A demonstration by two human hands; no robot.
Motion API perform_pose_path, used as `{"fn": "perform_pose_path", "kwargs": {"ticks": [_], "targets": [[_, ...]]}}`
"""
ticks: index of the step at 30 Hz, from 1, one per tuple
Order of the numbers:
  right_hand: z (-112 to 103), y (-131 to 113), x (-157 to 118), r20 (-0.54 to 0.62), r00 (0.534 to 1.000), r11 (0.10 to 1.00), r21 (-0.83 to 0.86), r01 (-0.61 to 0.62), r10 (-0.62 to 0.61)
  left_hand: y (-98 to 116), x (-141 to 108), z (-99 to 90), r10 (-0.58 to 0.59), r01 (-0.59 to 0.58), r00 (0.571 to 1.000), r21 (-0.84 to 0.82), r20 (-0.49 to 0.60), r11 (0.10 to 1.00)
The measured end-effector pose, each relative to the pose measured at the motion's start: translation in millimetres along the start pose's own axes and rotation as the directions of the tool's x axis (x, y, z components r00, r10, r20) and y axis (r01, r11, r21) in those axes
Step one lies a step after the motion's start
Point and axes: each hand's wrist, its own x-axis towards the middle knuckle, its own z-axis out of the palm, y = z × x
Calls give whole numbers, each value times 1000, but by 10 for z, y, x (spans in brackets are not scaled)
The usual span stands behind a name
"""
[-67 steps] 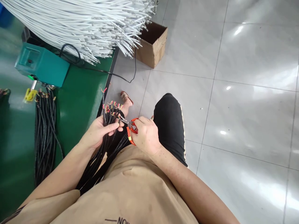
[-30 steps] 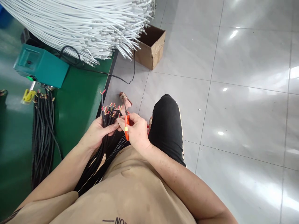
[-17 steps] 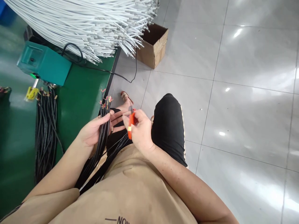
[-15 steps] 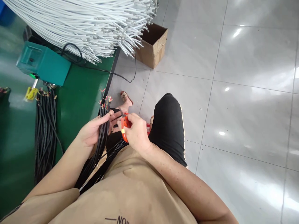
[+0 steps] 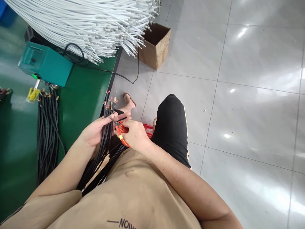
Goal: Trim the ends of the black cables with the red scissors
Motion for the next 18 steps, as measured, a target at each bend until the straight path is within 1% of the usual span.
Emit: {"fn": "perform_pose_path", "kwargs": {"ticks": [3,5,8,11,14,16,18], "targets": [[5,13,2,8,996,990,108,-91,91,1,0,-7,-4,4,1000,5,6,1000],[0,13,-3,33,990,969,203,-144,140,3,-2,-13,-2,2,1000,25,-4,1000],[-9,16,-19,86,975,921,322,-221,204,3,-9,-14,17,-13,999,87,-44,996],[-7,39,-34,133,959,870,404,-282,249,-1,-11,-15,23,-11,996,136,-87,991],[11,79,-41,151,951,831,463,-309,269,-14,3,-24,34,-8,986,161,-164,987],[26,96,-40,155,951,820,482,-310,269,-25,17,-32,49,-9,976,182,-212,983],[32,91,-36,151,952,818,486,-307,268,-38,30,-38,63,-15,970,198,-235,980]]}}
